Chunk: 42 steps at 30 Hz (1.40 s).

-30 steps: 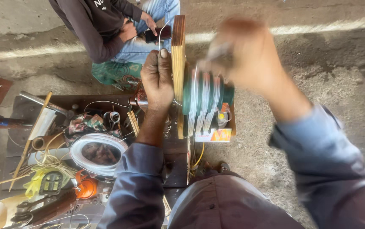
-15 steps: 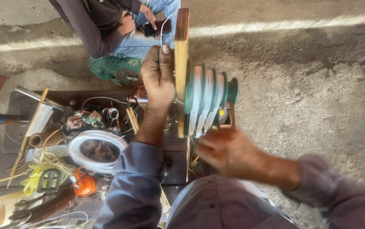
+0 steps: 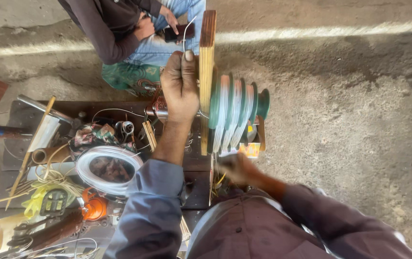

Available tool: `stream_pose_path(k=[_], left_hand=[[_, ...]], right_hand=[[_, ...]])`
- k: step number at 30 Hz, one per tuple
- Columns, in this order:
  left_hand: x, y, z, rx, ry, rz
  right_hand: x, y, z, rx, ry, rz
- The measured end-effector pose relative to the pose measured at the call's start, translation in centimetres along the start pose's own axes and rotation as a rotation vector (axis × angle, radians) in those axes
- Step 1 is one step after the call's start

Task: The person stands at a small winding machine and turns its crank by hand to wind white rope onto a green spool mounted on a wooden board, guiding the rope with the other hand. Near the end the person stops cranking and adjusts and tightens the wound rope coils on the spool by hand.

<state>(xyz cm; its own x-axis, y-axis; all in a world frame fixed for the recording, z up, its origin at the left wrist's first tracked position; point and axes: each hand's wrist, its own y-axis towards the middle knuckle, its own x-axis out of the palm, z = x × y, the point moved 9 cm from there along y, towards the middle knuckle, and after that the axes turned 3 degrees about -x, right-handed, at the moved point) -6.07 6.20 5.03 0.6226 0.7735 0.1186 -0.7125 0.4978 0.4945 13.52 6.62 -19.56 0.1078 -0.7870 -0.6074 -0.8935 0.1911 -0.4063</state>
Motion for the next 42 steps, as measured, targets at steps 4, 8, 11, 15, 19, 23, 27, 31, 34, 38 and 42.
stream_pose_path(k=[4, 8, 11, 15, 19, 23, 27, 31, 34, 38, 42], left_hand=[[0.0, -0.2, 0.4, -0.008, 0.032, -0.025], [0.3, 0.3, 0.4, -0.036, -0.084, -0.036], [0.4, 0.4, 1.1, 0.029, -0.037, -0.026], [0.3, 0.2, 0.7, -0.001, -0.069, -0.029], [0.1, 0.2, 0.2, 0.020, -0.038, -0.023], [-0.2, 0.2, -0.1, 0.036, 0.045, 0.002], [0.0, 0.1, 0.1, 0.012, -0.012, -0.022], [0.0, 0.3, 0.8, 0.060, 0.028, 0.003], [0.0, 0.4, 0.1, 0.014, -0.005, 0.015], [-0.5, -0.1, 0.2, 0.091, 0.087, 0.046], [-0.6, -0.2, -0.1, 0.076, 0.082, 0.035]], right_hand=[[-7.4, -10.0, -13.4, -0.799, -0.686, 0.302], [-26.4, -8.5, -17.2, -0.871, -0.593, 0.650], [-33.5, 1.8, -12.6, -0.639, 0.019, 0.675], [-17.6, 8.1, -1.2, -0.017, 0.183, 0.352], [-0.9, 0.6, -0.8, -0.092, 0.064, 0.099], [-6.7, -9.8, -11.9, -0.749, -0.378, 0.322], [-23.5, -10.2, -17.7, -0.943, -0.991, 0.771], [-32.4, 3.9, -10.0, -0.492, -0.216, 0.780], [-19.6, 10.6, 0.5, 0.060, 0.018, 0.393], [-1.3, 3.3, 1.9, 0.009, -0.193, 0.112], [-5.1, -10.6, -11.3, -0.851, -0.201, 0.432]])
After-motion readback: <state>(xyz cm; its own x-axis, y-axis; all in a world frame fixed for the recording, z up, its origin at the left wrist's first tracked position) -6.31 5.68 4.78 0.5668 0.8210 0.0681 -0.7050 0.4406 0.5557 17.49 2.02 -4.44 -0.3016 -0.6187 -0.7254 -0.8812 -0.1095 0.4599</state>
